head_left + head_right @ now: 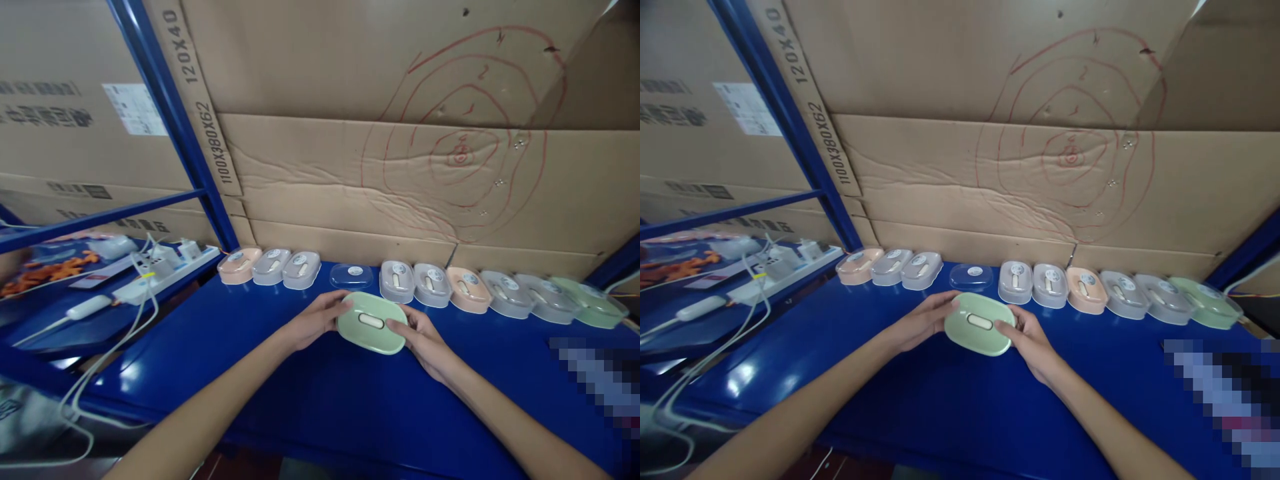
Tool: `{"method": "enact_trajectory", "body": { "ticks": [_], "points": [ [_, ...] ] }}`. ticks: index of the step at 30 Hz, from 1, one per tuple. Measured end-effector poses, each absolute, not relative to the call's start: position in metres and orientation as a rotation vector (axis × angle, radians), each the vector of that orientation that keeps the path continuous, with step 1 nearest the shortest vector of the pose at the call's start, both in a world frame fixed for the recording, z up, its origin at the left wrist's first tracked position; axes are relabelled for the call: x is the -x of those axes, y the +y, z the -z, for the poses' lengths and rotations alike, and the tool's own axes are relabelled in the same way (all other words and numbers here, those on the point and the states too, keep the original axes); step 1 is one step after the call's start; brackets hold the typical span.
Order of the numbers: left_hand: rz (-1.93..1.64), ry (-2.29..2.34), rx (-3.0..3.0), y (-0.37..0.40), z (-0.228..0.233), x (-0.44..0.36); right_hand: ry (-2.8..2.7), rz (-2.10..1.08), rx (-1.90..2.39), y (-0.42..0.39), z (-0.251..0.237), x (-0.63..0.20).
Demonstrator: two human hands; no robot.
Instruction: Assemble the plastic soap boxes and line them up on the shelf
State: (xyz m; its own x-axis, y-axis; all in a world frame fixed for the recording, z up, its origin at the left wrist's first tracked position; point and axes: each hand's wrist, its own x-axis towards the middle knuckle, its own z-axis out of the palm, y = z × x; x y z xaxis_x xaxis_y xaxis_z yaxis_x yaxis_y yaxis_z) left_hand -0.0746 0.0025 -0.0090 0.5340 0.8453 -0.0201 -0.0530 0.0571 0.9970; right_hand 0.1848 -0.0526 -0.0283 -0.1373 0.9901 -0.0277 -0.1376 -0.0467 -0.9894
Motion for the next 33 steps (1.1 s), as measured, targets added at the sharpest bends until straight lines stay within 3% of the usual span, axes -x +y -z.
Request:
{"method": "enact_trajectory", "body": {
  "ticks": [5, 9, 14, 20, 23, 28, 33],
  "points": [
    [-1.058, 1.025, -2.158, 0.016, 0.014, 0.082, -0.903, -1.360, 1.064, -0.051, 0.026, -0.185],
    [-0.882, 1.193, -2.601, 0.043, 0.017, 0.079, -0.827, -1.342, 1.050, -0.050, 0.022, -0.184],
    [-0.412, 1.443, -2.599, 0.089, 0.015, 0.060, -0.823, -1.354, 1.085, -0.049, 0.019, -0.183],
    [-0.407, 1.508, -2.560, 0.101, 0.011, 0.052, -0.782, -1.347, 1.105, -0.046, 0.017, -0.184],
    [-0.580, 1.534, -2.507, 0.092, 0.005, 0.060, -0.784, -1.341, 1.100, -0.045, 0.019, -0.186],
    [-1.243, 1.316, -2.318, 0.056, -0.006, 0.064, -0.738, -1.376, 1.096, -0.042, 0.023, -0.187],
    [-1.179, 0.854, -2.422, 0.013, -0.008, 0.048, -0.679, -1.422, 1.087, -0.040, 0.025, -0.188]
  ]
}}
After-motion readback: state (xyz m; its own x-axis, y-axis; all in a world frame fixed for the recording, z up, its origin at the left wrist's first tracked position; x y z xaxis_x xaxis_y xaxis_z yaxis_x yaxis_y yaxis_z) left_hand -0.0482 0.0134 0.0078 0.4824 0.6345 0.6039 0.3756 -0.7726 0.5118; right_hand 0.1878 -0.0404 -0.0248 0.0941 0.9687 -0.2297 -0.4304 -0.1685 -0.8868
